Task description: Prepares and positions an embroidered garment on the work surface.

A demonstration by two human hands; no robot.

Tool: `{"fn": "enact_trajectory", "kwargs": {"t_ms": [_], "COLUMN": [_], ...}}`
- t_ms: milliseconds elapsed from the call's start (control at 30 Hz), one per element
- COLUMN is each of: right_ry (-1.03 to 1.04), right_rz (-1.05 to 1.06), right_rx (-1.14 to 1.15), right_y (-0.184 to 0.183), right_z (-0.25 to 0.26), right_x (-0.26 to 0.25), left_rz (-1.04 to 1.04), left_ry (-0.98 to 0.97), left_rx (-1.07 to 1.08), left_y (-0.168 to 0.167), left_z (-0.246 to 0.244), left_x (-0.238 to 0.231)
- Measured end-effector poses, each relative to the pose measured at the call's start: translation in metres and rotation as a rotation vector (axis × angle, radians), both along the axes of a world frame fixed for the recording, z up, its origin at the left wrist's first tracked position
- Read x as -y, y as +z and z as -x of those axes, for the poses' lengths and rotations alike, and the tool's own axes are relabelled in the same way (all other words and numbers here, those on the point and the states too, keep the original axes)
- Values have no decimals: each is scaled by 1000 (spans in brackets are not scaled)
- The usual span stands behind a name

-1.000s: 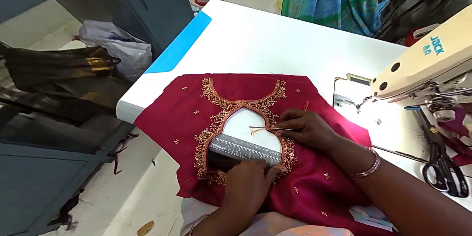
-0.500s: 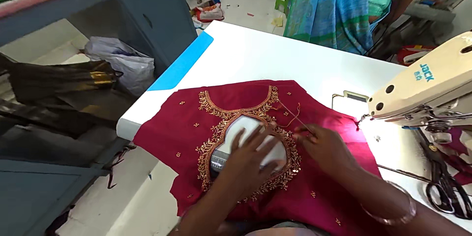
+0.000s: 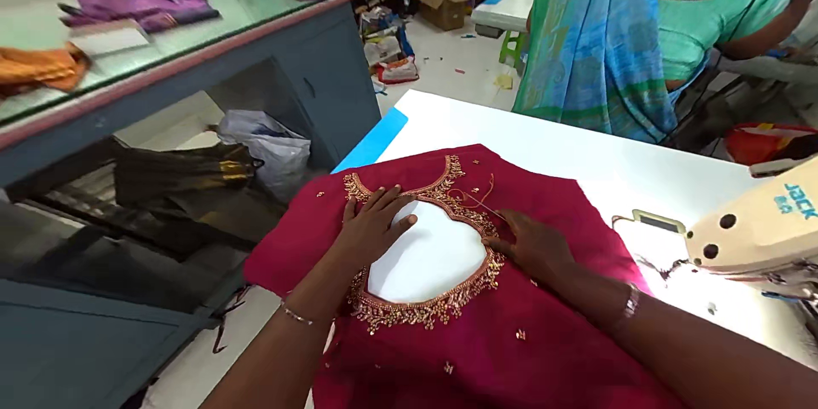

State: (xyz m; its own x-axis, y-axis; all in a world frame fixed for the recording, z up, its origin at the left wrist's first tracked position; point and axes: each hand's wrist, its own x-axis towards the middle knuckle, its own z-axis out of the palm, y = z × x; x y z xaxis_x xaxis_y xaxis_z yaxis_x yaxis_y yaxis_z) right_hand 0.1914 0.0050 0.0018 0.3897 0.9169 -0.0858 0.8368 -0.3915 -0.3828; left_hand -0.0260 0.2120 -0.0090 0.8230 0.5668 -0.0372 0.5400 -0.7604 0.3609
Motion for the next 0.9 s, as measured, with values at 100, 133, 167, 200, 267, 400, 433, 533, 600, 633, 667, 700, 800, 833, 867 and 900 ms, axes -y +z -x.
{"fn": "enact_trajectory", "kwargs": {"t_ms": [100, 133, 167, 200, 267, 400, 433, 533, 600, 633, 667, 700, 800, 833, 867, 900], "right_ry": [92, 126, 151, 142, -15, -174, -145, 32, 94, 103, 97, 78, -72, -128, -175, -204], "right_rz": [-36, -56, -84, -126, -151, 47, 57, -50, -77, -56, -42, -51, -119, -145, -123, -67], "right_rx": [32, 97, 184, 271, 270, -41, -40, 77, 165, 214, 282, 345, 324, 243, 153, 93], "right_y": [-2, -3, 0, 6, 31, 41, 26, -11, -8, -4, -1, 2, 21, 21, 21, 18], "right_z": [-36, -49, -60, -64, -46, 24, 32, 2, -40, -59, -76, -86, -71, -56, -39, -24], "right_x": [-52, -66, -78, -87, -93, -55, -41, -16, -9, -2, 7, 17, 43, 50, 57, 63], "left_rz": [29, 34, 41, 44, 37, 32, 37, 95, 219, 278, 302, 277, -18, -88, -118, -139], "left_ry": [113, 147, 179, 207, 268, 376, 387, 403, 408, 404, 391, 368, 199, 123, 67, 48], "left_rx": [-5, -11, -9, -7, -16, -21, -24, -34, -20, -3, 20, 62, 222, 197, 128, 65], "left_y": [0, 1, 1, 2, -1, -5, -5, 1, 13, 18, 21, 22, 8, -3, -13, -19], "left_z": [-13, -19, -25, -31, -40, -54, -56, -55, -49, -45, -38, -31, -9, -5, -3, -5], "left_x": [-30, -36, -41, -45, -54, -62, -61, -51, -27, -8, 15, 39, 99, 116, 136, 156]}}
